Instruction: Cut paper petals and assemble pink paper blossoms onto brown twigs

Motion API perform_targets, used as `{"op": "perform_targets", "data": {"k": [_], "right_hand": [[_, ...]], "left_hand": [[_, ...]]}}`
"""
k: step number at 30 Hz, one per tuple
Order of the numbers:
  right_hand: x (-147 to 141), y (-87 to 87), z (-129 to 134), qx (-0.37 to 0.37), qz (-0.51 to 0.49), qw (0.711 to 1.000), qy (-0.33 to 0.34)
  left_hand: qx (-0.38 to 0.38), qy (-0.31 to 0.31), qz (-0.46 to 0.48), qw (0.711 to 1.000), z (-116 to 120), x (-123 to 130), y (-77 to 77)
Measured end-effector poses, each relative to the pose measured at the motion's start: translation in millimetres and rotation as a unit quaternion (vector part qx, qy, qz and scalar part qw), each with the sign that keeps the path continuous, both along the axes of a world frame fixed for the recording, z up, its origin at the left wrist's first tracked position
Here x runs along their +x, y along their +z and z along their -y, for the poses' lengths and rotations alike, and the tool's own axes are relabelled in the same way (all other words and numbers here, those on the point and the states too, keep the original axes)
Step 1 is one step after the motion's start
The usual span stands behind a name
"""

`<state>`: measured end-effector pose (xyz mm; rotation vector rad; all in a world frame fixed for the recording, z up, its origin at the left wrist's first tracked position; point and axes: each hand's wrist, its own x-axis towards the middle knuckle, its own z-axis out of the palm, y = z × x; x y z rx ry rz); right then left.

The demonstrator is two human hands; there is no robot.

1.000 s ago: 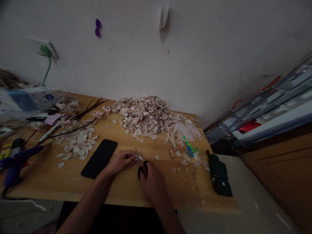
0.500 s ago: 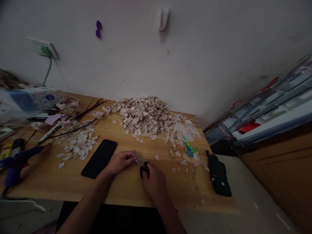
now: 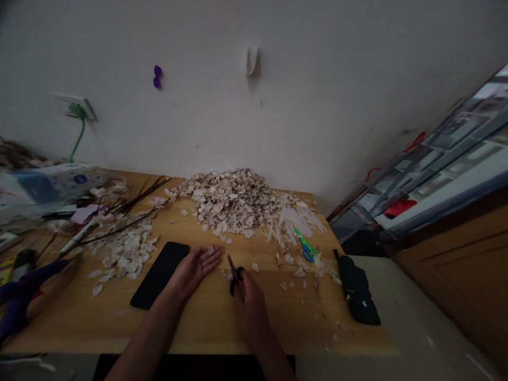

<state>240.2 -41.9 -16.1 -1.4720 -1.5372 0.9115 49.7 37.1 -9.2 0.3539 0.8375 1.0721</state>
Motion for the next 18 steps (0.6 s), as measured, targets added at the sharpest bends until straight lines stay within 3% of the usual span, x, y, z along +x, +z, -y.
{"op": "perform_targets", "data": {"k": [7,10,14,18], "right_hand": [[-15,5.8,-15,0.034,0.109,0.979,0.168],[-12,11.2,-17,0.020,0.112,0.970,0.215],[15,19.1,-6,-0.060,0.098,0.944,0.308],[61,35.0,21,-0.144,0.117,0.927,0.325]], "left_hand": [[-0.011,0.034,-0.001,0.999,0,2,3.1],[-0.008,0.047,-0.009,0.999,0,3,1.9],[-0.004,0.056,-0.018,0.998,0,3,-0.5],[0.002,0.050,-0.042,0.998,-1,0,-4.1]]}}
